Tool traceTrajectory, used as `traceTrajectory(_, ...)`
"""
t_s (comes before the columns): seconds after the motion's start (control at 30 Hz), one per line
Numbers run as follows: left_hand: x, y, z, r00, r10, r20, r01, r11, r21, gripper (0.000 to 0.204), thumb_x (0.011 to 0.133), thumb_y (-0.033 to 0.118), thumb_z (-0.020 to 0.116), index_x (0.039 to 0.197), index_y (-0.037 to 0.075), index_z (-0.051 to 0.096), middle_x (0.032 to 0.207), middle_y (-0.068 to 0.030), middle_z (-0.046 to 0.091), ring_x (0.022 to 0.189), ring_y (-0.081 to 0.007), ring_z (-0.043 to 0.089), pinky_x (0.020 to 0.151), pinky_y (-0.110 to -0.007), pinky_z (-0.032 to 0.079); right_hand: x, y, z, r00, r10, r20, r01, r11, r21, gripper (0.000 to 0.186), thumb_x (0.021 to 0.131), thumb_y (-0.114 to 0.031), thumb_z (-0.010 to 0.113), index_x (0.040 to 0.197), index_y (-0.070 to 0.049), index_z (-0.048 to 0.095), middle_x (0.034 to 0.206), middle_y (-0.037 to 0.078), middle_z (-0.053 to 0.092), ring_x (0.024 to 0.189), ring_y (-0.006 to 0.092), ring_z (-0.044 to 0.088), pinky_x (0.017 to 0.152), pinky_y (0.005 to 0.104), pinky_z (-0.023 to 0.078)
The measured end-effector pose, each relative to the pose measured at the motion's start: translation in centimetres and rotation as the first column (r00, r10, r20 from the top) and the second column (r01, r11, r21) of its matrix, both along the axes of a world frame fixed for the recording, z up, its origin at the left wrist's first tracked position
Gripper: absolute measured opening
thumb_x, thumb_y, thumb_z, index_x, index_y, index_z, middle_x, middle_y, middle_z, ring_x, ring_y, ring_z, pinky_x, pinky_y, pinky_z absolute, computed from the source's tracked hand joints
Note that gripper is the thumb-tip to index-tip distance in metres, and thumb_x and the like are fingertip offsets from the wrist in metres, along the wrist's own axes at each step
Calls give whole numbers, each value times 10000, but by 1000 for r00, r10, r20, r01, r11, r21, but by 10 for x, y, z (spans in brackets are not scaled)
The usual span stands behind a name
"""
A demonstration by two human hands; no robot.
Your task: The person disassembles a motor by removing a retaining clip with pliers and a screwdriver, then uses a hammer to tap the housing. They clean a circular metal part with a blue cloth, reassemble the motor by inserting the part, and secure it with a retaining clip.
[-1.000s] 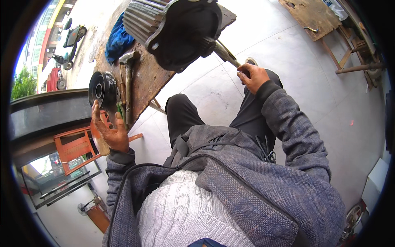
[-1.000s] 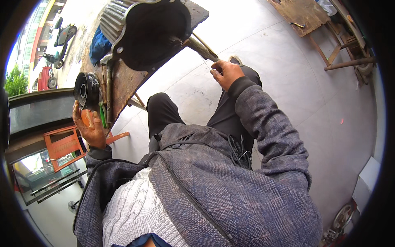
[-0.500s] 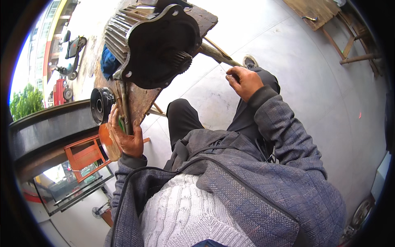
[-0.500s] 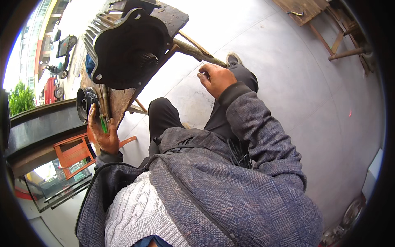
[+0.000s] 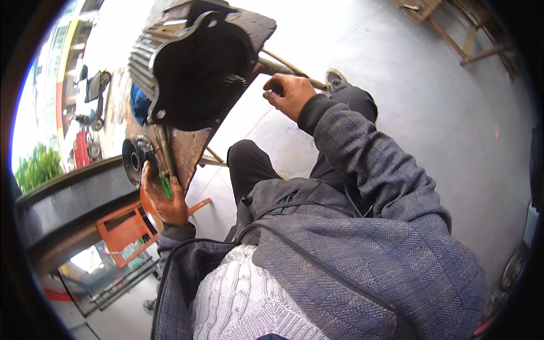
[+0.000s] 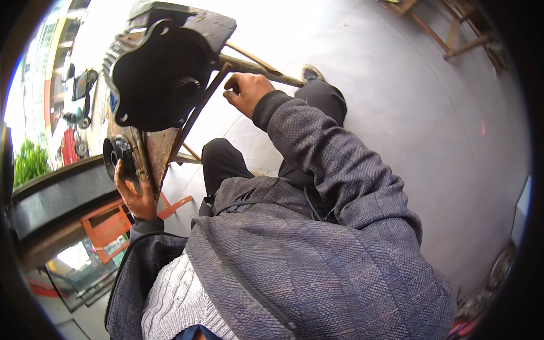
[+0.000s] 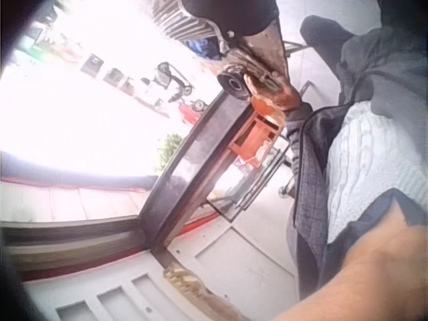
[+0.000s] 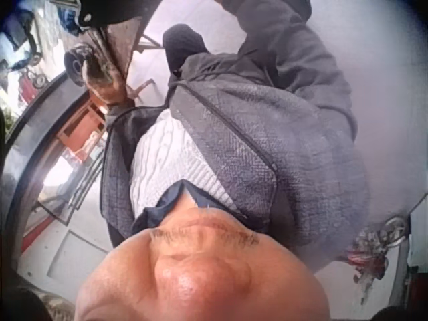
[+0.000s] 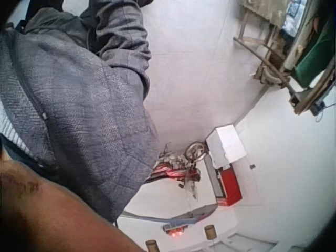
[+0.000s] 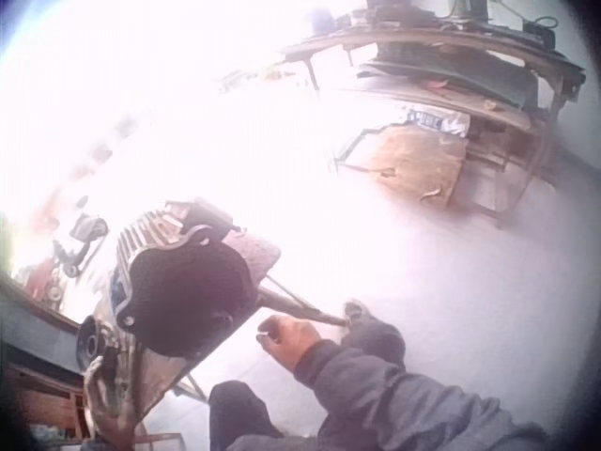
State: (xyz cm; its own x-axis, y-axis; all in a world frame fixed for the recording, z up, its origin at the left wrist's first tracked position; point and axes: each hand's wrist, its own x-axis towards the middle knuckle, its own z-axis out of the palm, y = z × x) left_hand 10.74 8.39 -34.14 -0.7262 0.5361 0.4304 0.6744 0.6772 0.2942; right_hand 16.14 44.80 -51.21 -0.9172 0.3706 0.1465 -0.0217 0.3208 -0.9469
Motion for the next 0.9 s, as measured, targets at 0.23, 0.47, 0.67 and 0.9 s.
traceTrajectory(0.23, -85, -73, 12, 942, 297, -158, -270, 948, 171, 538, 1004, 89, 715, 1481, -35, 498, 1437, -177, 610, 1289, -254, 611, 1116, -370, 468, 25, -31, 11, 889, 381, 253, -381, 923, -48, 275, 935, -231, 780, 1099, -10, 767, 967, 183, 789, 900, 300, 776, 857, 388, 608)
traceTrajectory(0.47, -154, -126, 10, 905, 275, 326, -388, 847, 364, 280, 1028, 111, 709, 1259, -42, 667, 1054, -126, 762, 807, -151, 738, 692, -260, 567, 46, -40, 62, 841, 433, 323, -461, 887, 12, 280, 957, -193, 768, 1164, -7, 744, 991, 166, 786, 845, 254, 773, 807, 361, 611)
traceTrajectory(0.67, -180, -101, -49, 938, 343, 53, -291, 861, -416, 362, 930, 335, 773, 1112, 26, 727, 1079, -207, 772, 1069, -396, 731, 931, -487, 579, 61, -62, 92, 846, 400, 352, -448, 892, 64, 277, 969, -230, 759, 1155, -24, 747, 1025, 175, 782, 897, 287, 774, 820, 388, 611)
traceTrajectory(0.9, -224, -77, -64, 857, 513, 39, -389, 695, -605, 448, 883, 347, 768, 1153, -1, 684, 1171, -263, 737, 1128, -423, 717, 1002, -498, 568, 71, -88, 140, 864, 459, 209, -497, 846, 195, 280, 981, -196, 760, 1170, 7, 725, 1034, 182, 770, 931, 292, 771, 862, 373, 619)
